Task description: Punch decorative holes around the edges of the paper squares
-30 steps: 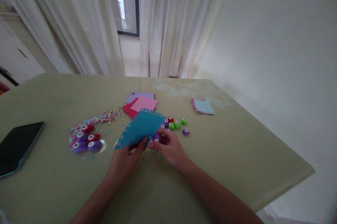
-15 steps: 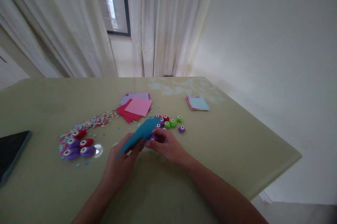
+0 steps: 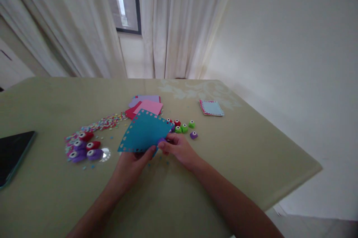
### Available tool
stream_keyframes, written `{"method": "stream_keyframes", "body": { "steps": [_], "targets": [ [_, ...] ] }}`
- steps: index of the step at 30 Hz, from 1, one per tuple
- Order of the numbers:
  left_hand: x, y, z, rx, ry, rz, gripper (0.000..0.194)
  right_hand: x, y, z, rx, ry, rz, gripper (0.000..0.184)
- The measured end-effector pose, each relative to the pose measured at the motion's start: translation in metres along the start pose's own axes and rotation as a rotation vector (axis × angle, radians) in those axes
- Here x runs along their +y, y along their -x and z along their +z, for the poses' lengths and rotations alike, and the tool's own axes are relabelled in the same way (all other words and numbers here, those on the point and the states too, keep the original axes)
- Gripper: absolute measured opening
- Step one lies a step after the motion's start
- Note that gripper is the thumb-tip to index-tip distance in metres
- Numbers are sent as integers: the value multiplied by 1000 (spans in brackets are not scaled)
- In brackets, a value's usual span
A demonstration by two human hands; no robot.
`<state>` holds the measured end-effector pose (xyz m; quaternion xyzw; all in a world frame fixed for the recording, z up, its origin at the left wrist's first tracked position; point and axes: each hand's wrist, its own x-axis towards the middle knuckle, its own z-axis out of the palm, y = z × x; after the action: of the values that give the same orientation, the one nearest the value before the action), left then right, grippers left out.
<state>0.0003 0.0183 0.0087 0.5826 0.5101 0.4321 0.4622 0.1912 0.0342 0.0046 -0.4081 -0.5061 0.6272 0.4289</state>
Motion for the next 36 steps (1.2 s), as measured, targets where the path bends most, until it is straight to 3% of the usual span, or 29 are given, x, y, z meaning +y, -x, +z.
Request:
{"method": "stream_keyframes", "body": {
  "steps": [9,19,36],
  "targets": [
    [-3,-1,0,132,-13,12,44,15,-3,1,49,-126,95,57],
    [-5,-1,-4,134,-44,35,39,15,2,6,42,-140,178,55],
    [-10,-4,-4,127,-25,32,42,21,1,9,28,-161,194,53]
  ]
}}
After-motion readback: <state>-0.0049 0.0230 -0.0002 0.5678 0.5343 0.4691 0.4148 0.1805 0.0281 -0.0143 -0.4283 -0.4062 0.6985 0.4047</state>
